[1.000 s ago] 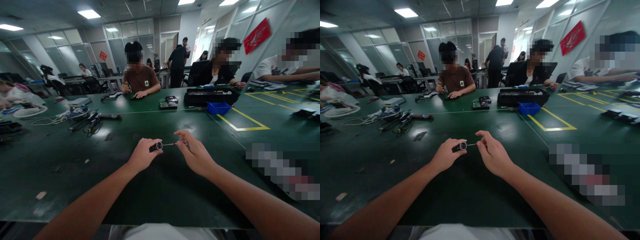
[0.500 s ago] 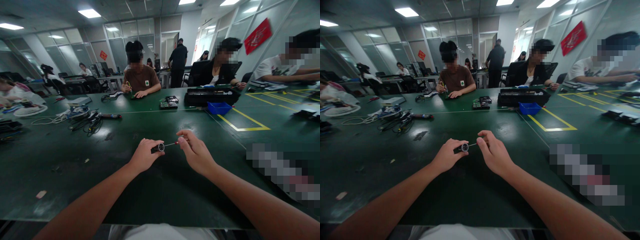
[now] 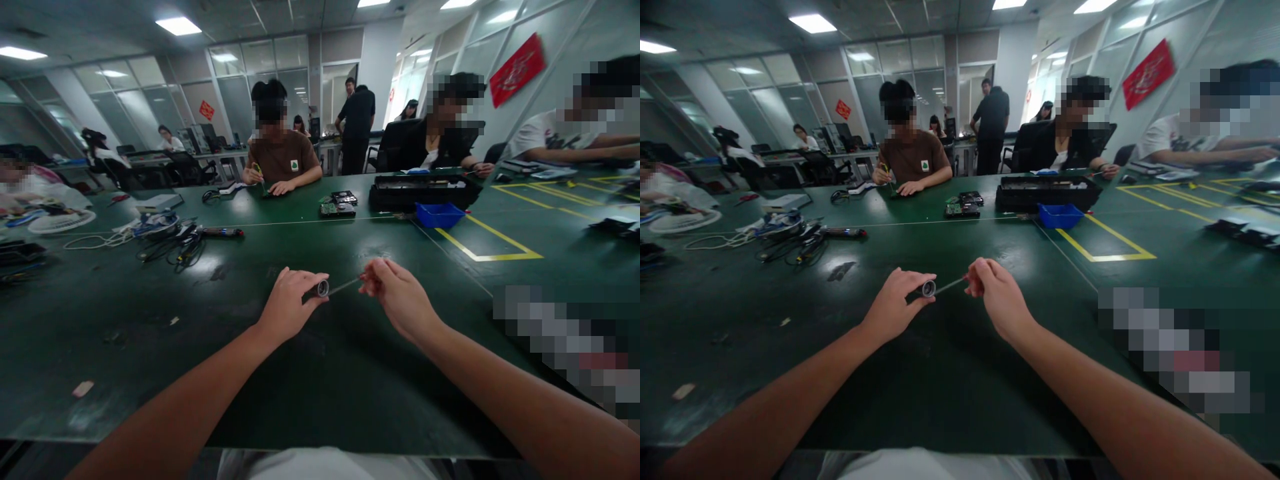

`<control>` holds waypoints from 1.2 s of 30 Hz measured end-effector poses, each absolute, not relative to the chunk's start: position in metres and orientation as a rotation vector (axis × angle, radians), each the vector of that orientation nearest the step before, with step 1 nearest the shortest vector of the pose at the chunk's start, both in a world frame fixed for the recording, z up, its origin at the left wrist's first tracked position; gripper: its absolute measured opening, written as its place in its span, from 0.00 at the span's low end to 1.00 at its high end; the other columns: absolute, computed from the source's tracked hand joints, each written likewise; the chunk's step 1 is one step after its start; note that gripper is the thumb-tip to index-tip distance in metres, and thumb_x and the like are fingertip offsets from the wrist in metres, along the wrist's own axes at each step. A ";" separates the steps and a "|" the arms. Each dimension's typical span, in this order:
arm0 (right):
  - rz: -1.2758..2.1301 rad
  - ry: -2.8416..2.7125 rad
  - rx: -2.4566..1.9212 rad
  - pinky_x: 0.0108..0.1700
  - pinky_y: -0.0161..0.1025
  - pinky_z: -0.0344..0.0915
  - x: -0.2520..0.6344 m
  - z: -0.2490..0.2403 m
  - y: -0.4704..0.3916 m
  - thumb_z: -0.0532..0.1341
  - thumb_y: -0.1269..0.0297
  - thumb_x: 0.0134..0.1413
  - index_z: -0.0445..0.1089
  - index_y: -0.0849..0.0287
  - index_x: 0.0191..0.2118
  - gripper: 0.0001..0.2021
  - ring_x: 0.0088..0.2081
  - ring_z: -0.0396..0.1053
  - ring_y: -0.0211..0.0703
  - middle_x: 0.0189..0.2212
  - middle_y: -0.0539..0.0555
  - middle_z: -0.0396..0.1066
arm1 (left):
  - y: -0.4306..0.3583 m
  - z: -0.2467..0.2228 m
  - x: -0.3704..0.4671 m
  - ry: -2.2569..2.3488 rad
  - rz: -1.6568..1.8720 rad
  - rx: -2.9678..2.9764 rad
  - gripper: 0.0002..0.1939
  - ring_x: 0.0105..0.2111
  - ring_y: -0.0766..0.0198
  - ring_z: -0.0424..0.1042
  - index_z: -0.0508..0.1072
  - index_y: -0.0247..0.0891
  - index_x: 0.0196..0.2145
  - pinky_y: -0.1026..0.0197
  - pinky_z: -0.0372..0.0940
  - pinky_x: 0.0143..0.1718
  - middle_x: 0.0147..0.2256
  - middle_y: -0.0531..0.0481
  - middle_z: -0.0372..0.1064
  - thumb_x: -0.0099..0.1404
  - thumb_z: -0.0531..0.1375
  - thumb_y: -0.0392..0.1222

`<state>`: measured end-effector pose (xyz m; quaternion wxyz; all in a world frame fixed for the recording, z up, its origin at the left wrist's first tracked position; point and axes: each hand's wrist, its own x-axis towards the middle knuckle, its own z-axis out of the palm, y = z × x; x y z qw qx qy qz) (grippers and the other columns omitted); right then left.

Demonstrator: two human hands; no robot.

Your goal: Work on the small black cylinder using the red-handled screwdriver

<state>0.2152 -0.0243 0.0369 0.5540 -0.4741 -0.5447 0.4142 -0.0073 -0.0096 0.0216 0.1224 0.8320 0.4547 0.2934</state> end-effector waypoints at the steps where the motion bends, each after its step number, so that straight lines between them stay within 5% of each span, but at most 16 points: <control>1: 0.990 -1.218 -1.121 0.35 0.43 0.68 0.216 0.035 -0.021 0.52 0.51 0.65 0.65 0.56 0.34 0.15 0.25 0.64 0.40 0.23 0.47 0.63 | -0.009 0.022 -0.007 1.327 0.862 2.440 0.20 0.53 0.56 0.67 0.71 0.48 0.55 0.43 0.49 0.64 0.51 0.51 0.72 0.66 0.64 0.43; 16: 0.488 -1.664 -1.293 0.31 0.39 0.60 0.212 0.041 -0.039 0.50 0.56 0.69 0.65 0.56 0.39 0.12 0.28 0.66 0.40 0.27 0.49 0.67 | -0.011 0.022 -0.004 1.334 0.813 2.377 0.20 0.47 0.56 0.70 0.73 0.46 0.53 0.46 0.57 0.57 0.47 0.51 0.75 0.64 0.66 0.45; 27: 0.694 -1.730 -1.150 0.35 0.39 0.64 0.213 0.040 -0.040 0.57 0.55 0.65 0.70 0.56 0.41 0.11 0.31 0.71 0.41 0.28 0.50 0.72 | -0.009 0.021 -0.006 1.323 0.814 2.355 0.19 0.49 0.56 0.70 0.74 0.47 0.52 0.45 0.56 0.59 0.48 0.51 0.75 0.63 0.67 0.43; 36: 0.463 -1.793 -1.234 0.31 0.37 0.61 0.211 0.044 -0.044 0.54 0.60 0.67 0.68 0.57 0.39 0.09 0.28 0.69 0.40 0.27 0.50 0.72 | -0.009 0.020 -0.007 1.301 0.838 2.354 0.19 0.49 0.56 0.70 0.73 0.47 0.52 0.45 0.55 0.59 0.48 0.52 0.75 0.63 0.67 0.43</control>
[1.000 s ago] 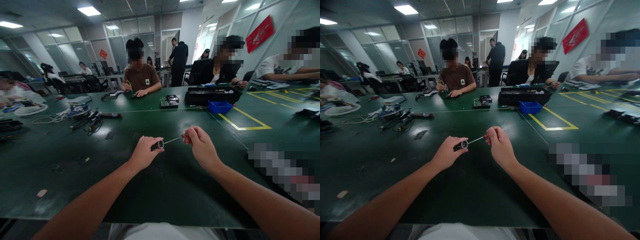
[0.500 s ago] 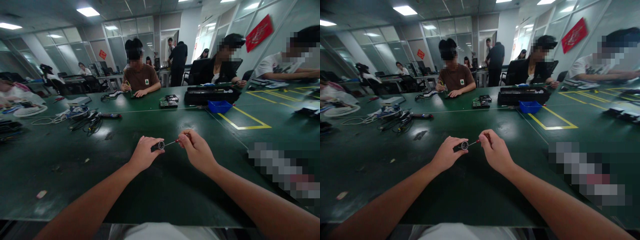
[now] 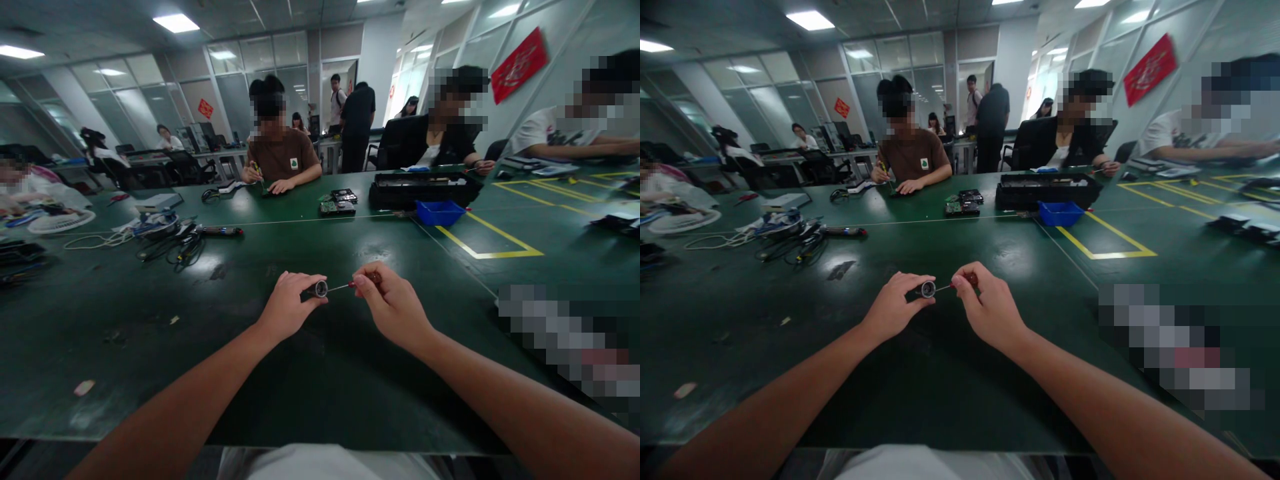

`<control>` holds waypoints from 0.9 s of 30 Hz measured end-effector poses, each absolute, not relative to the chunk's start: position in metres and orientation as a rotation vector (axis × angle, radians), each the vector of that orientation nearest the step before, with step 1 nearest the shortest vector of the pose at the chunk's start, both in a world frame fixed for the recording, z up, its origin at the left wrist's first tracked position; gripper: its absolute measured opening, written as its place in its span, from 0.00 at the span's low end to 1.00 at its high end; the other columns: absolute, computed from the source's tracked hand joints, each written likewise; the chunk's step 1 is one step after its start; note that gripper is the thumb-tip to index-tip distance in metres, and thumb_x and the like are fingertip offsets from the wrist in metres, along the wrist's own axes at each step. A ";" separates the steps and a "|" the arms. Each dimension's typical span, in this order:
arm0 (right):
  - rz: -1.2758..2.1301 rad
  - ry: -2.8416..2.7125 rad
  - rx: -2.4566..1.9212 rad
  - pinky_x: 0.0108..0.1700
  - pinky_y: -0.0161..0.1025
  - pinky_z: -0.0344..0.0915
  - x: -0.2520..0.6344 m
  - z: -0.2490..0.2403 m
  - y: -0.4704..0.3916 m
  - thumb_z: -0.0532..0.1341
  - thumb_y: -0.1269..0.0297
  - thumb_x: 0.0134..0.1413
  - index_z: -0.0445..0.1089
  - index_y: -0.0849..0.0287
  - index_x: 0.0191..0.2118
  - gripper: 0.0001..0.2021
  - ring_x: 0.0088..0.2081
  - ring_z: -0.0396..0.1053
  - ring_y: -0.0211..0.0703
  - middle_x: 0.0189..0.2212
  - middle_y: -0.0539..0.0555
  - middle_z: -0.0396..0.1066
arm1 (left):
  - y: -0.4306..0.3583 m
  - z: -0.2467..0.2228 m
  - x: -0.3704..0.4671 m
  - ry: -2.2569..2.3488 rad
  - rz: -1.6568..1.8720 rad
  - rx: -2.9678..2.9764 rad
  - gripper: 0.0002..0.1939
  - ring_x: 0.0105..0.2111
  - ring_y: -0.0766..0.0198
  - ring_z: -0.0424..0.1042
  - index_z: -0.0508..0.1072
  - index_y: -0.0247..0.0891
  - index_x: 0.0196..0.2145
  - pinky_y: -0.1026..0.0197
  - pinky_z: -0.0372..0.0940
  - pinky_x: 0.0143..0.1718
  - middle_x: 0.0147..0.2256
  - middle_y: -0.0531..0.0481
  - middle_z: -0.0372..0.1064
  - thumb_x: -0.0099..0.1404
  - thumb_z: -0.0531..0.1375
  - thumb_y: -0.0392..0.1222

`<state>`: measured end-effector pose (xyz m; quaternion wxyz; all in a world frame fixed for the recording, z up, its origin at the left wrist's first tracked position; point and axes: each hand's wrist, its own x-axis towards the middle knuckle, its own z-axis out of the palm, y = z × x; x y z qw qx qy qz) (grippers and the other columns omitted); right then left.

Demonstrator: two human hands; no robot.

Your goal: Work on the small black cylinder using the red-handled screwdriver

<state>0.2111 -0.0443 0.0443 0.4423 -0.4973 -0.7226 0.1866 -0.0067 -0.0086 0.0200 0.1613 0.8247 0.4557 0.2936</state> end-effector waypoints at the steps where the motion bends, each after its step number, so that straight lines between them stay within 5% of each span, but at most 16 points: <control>1: 0.468 -1.793 -1.233 0.30 0.37 0.61 0.211 0.044 -0.044 0.53 0.60 0.68 0.68 0.57 0.39 0.09 0.28 0.69 0.40 0.27 0.50 0.71 | -0.009 0.020 -0.007 1.296 0.835 2.355 0.19 0.49 0.56 0.70 0.73 0.47 0.52 0.45 0.55 0.59 0.48 0.52 0.75 0.63 0.67 0.44; 9: 0.480 -1.702 -1.230 0.31 0.37 0.61 0.213 0.041 -0.043 0.53 0.57 0.68 0.68 0.57 0.39 0.11 0.29 0.69 0.40 0.27 0.50 0.71 | -0.009 0.020 -0.005 1.329 0.814 2.336 0.20 0.46 0.55 0.70 0.74 0.48 0.53 0.46 0.58 0.56 0.45 0.52 0.75 0.63 0.66 0.46; 19: 0.487 -1.709 -1.261 0.27 0.37 0.58 0.213 0.038 -0.041 0.52 0.52 0.68 0.69 0.56 0.36 0.15 0.23 0.65 0.39 0.21 0.46 0.66 | -0.010 0.017 -0.004 1.311 0.784 2.343 0.20 0.51 0.54 0.70 0.74 0.48 0.53 0.41 0.51 0.63 0.48 0.51 0.75 0.63 0.67 0.47; 27: 0.403 -1.884 -1.227 0.32 0.38 0.61 0.216 0.047 -0.044 0.50 0.63 0.68 0.66 0.57 0.47 0.10 0.29 0.69 0.41 0.29 0.51 0.71 | -0.010 0.019 -0.006 1.331 0.788 2.350 0.20 0.48 0.54 0.70 0.73 0.47 0.53 0.43 0.56 0.60 0.46 0.51 0.75 0.64 0.66 0.46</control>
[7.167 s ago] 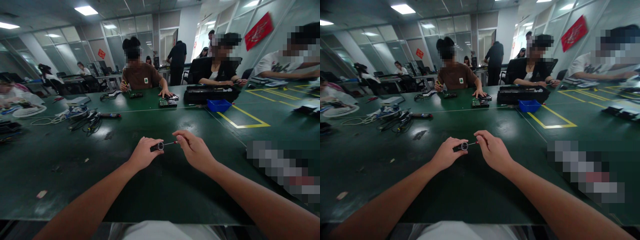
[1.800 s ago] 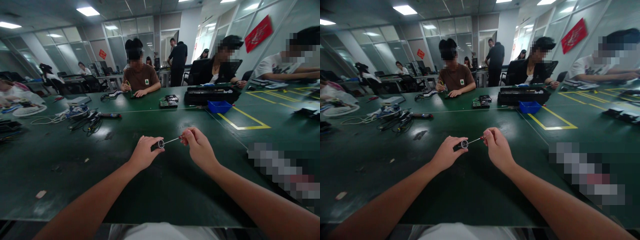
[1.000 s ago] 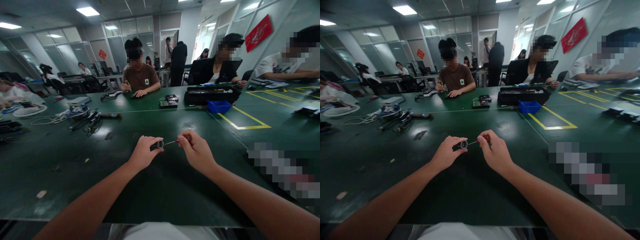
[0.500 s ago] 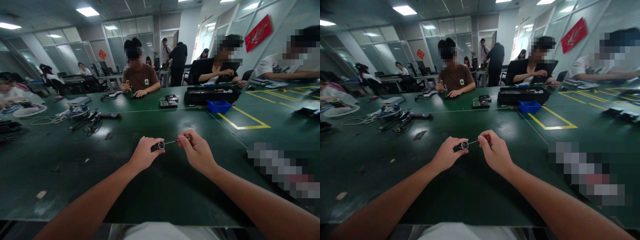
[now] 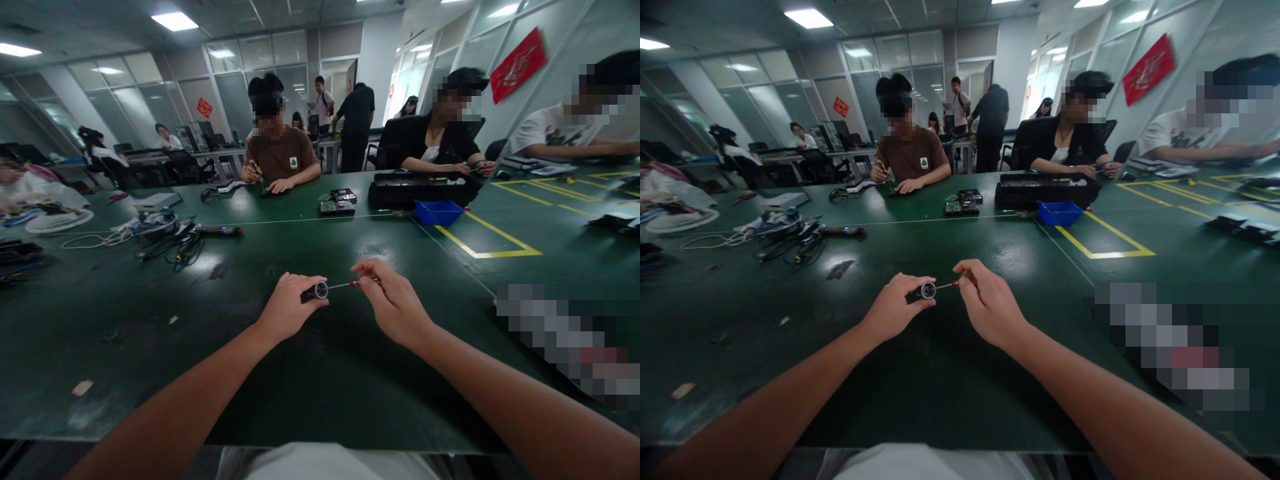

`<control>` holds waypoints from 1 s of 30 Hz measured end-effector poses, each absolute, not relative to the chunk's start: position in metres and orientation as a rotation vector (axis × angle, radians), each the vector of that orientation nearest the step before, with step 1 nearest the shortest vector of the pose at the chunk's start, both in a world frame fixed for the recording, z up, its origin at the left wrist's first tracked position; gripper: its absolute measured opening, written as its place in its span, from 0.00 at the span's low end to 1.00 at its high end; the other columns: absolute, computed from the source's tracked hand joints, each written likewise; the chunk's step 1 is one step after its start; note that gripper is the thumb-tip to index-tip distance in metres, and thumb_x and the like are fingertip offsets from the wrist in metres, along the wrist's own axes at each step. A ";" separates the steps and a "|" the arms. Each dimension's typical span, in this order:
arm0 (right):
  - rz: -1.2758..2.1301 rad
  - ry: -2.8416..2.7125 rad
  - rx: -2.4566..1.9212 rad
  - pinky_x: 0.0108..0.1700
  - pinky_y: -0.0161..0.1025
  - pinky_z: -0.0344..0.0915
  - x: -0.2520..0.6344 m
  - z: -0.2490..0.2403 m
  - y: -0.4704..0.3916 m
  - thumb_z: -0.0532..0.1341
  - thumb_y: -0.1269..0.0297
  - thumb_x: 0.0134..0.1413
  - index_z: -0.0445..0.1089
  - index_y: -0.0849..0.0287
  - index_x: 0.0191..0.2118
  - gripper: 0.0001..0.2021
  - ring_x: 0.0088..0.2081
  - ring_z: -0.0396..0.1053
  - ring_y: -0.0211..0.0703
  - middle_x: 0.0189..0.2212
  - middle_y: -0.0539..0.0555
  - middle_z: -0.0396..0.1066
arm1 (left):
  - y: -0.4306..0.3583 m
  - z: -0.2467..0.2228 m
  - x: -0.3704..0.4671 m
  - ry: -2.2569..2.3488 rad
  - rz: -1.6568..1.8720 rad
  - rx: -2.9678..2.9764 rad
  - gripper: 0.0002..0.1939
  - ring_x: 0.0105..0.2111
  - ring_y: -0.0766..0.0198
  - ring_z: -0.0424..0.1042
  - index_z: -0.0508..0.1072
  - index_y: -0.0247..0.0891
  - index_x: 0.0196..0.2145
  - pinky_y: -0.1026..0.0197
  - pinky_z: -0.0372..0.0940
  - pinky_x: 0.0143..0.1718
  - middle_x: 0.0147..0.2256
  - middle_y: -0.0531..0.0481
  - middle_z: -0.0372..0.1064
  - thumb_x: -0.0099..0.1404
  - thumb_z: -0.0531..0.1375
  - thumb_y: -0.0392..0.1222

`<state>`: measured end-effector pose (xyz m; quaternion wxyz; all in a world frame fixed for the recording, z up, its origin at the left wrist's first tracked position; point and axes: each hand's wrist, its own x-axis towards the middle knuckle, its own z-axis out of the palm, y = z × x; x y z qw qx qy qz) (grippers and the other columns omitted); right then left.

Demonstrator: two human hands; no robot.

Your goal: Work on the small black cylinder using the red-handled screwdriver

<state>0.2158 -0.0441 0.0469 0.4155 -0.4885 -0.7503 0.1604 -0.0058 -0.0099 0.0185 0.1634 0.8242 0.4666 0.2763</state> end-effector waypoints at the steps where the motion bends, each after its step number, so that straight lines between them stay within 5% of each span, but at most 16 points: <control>1: 0.406 -1.902 -1.250 0.30 0.38 0.60 0.216 0.048 -0.044 0.49 0.61 0.69 0.67 0.56 0.45 0.11 0.28 0.68 0.41 0.27 0.50 0.70 | -0.010 0.019 -0.006 1.327 0.789 2.354 0.20 0.48 0.55 0.70 0.73 0.47 0.53 0.44 0.57 0.59 0.46 0.51 0.75 0.64 0.66 0.46; 4: 0.386 -1.936 -1.306 0.27 0.38 0.57 0.216 0.048 -0.044 0.48 0.57 0.70 0.69 0.56 0.42 0.15 0.23 0.65 0.39 0.25 0.49 0.70 | -0.009 0.019 -0.006 1.309 0.789 2.357 0.20 0.48 0.55 0.70 0.73 0.46 0.53 0.45 0.57 0.59 0.47 0.51 0.75 0.63 0.66 0.45; 9: 0.364 -1.975 -1.226 0.31 0.39 0.61 0.215 0.049 -0.046 0.50 0.64 0.68 0.63 0.58 0.54 0.14 0.27 0.68 0.42 0.30 0.52 0.72 | -0.010 0.020 -0.006 1.311 0.774 2.356 0.19 0.48 0.55 0.70 0.74 0.46 0.53 0.46 0.58 0.57 0.47 0.50 0.75 0.64 0.66 0.45; 17: 0.396 -1.933 -1.309 0.29 0.39 0.59 0.214 0.049 -0.043 0.50 0.59 0.69 0.66 0.58 0.50 0.13 0.24 0.66 0.40 0.31 0.52 0.74 | -0.009 0.017 -0.005 1.278 0.786 2.379 0.19 0.49 0.56 0.70 0.74 0.46 0.52 0.46 0.56 0.59 0.47 0.52 0.75 0.62 0.67 0.43; 21: 0.408 -1.960 -1.219 0.34 0.39 0.63 0.214 0.048 -0.044 0.51 0.64 0.67 0.61 0.59 0.57 0.15 0.31 0.70 0.43 0.34 0.54 0.73 | -0.009 0.018 -0.006 1.308 0.797 2.347 0.20 0.48 0.56 0.69 0.74 0.46 0.52 0.47 0.58 0.57 0.47 0.51 0.75 0.63 0.67 0.43; 27: 0.428 -1.983 -1.340 0.30 0.40 0.60 0.218 0.052 -0.039 0.48 0.56 0.70 0.71 0.56 0.39 0.16 0.28 0.70 0.43 0.29 0.52 0.74 | -0.011 0.020 -0.006 1.321 0.781 2.341 0.19 0.47 0.55 0.70 0.74 0.46 0.52 0.47 0.59 0.56 0.46 0.50 0.75 0.63 0.66 0.44; 30: 0.443 -1.988 -1.301 0.31 0.40 0.61 0.219 0.051 -0.038 0.49 0.59 0.70 0.69 0.56 0.45 0.14 0.29 0.70 0.42 0.33 0.52 0.75 | -0.009 0.017 -0.007 1.299 0.788 2.355 0.19 0.47 0.55 0.69 0.74 0.47 0.53 0.48 0.60 0.55 0.47 0.50 0.75 0.63 0.66 0.45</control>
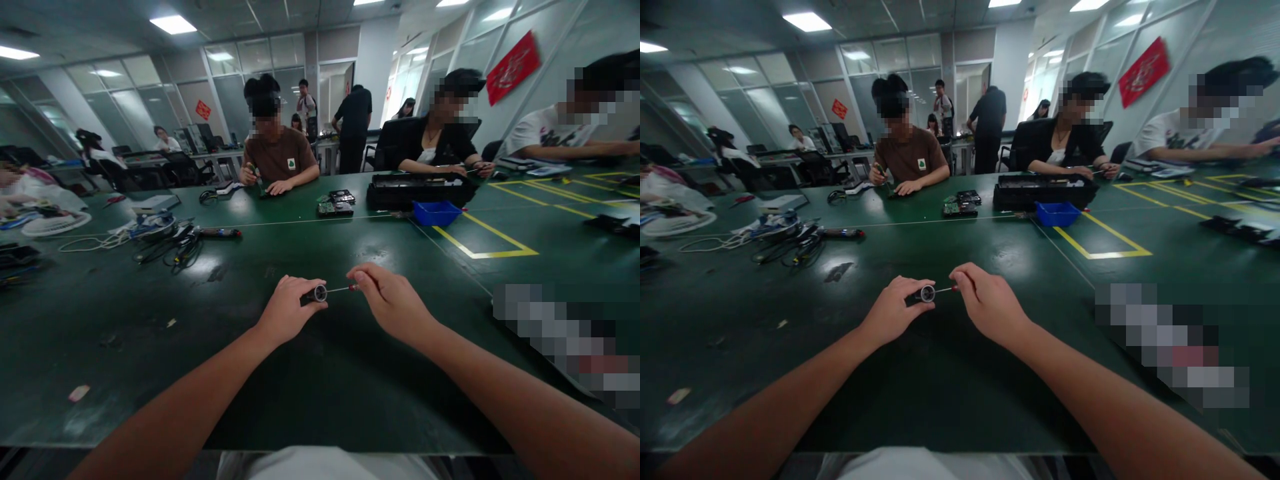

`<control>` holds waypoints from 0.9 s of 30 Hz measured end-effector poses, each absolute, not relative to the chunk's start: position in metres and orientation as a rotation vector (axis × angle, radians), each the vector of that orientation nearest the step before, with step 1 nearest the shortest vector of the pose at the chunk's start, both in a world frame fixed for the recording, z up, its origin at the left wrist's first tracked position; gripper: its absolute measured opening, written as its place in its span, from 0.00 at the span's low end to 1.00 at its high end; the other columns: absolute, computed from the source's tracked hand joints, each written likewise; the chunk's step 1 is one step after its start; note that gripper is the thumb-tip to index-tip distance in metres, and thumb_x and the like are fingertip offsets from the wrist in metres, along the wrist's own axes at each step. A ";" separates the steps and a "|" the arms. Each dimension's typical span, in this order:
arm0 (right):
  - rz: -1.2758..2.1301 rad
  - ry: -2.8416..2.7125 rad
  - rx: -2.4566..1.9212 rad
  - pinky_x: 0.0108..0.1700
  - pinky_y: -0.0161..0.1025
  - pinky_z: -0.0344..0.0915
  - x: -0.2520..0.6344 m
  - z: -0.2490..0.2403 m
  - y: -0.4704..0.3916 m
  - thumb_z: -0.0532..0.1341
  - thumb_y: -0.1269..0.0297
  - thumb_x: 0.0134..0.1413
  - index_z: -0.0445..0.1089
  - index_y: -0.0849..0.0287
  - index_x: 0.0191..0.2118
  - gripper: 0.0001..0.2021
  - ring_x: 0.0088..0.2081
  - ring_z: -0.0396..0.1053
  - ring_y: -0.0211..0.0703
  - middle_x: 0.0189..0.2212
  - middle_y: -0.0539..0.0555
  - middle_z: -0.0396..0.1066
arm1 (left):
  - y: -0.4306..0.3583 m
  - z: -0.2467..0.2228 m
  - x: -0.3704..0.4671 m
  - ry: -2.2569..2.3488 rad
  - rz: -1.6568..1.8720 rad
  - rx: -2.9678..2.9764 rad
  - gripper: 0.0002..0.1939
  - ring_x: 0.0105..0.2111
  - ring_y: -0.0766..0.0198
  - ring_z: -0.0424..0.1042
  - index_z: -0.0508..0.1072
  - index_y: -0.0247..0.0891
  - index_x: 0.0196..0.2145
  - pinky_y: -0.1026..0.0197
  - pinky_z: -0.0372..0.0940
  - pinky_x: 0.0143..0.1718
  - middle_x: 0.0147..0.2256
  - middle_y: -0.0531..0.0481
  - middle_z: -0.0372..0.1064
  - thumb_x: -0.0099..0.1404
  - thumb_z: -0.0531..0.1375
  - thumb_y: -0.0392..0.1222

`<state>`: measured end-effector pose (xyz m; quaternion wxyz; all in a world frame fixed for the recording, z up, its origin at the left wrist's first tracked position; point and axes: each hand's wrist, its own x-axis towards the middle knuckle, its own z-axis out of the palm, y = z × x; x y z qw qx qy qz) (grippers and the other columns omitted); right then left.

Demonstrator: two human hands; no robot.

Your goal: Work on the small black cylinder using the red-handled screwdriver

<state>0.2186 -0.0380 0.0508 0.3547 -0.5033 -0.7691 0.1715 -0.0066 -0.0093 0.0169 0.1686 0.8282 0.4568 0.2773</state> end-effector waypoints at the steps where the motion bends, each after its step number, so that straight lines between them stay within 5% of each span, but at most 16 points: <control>1: 0.443 -1.988 -1.275 0.32 0.40 0.62 0.218 0.050 -0.039 0.49 0.60 0.69 0.67 0.56 0.49 0.13 0.29 0.70 0.42 0.33 0.53 0.75 | -0.009 0.016 -0.007 1.303 0.789 2.355 0.20 0.47 0.55 0.69 0.74 0.47 0.53 0.48 0.60 0.54 0.46 0.50 0.75 0.63 0.66 0.45; 4: 0.441 -1.999 -1.221 0.33 0.40 0.63 0.217 0.050 -0.041 0.51 0.63 0.68 0.63 0.57 0.55 0.14 0.31 0.70 0.43 0.33 0.53 0.74 | -0.008 0.016 -0.008 1.334 0.796 2.344 0.20 0.46 0.55 0.69 0.74 0.46 0.53 0.50 0.61 0.52 0.44 0.50 0.75 0.64 0.66 0.45; 10: 0.455 -1.967 -1.305 0.29 0.39 0.59 0.216 0.052 -0.042 0.48 0.58 0.70 0.66 0.56 0.46 0.13 0.26 0.68 0.42 0.31 0.52 0.75 | -0.010 0.019 -0.007 1.314 0.797 2.346 0.20 0.46 0.55 0.69 0.73 0.47 0.54 0.49 0.61 0.54 0.45 0.51 0.75 0.64 0.66 0.45; 15: 0.463 -1.917 -1.235 0.34 0.40 0.62 0.215 0.052 -0.044 0.51 0.64 0.66 0.60 0.56 0.51 0.10 0.32 0.72 0.45 0.31 0.52 0.73 | -0.010 0.020 -0.006 1.323 0.771 2.349 0.20 0.46 0.55 0.70 0.74 0.46 0.53 0.49 0.61 0.54 0.45 0.50 0.75 0.63 0.66 0.44; 21: 0.511 -1.853 -1.324 0.29 0.39 0.58 0.215 0.054 -0.044 0.49 0.59 0.68 0.63 0.55 0.40 0.09 0.25 0.65 0.41 0.26 0.49 0.69 | -0.010 0.018 -0.005 1.313 0.766 2.340 0.20 0.47 0.55 0.69 0.74 0.47 0.53 0.48 0.60 0.55 0.46 0.50 0.75 0.63 0.66 0.45; 27: 0.577 -1.822 -1.248 0.33 0.39 0.62 0.216 0.051 -0.041 0.53 0.63 0.65 0.61 0.55 0.45 0.06 0.31 0.67 0.42 0.31 0.50 0.70 | -0.010 0.020 -0.007 1.327 0.792 2.324 0.20 0.46 0.55 0.69 0.74 0.47 0.54 0.50 0.61 0.53 0.45 0.50 0.75 0.64 0.66 0.45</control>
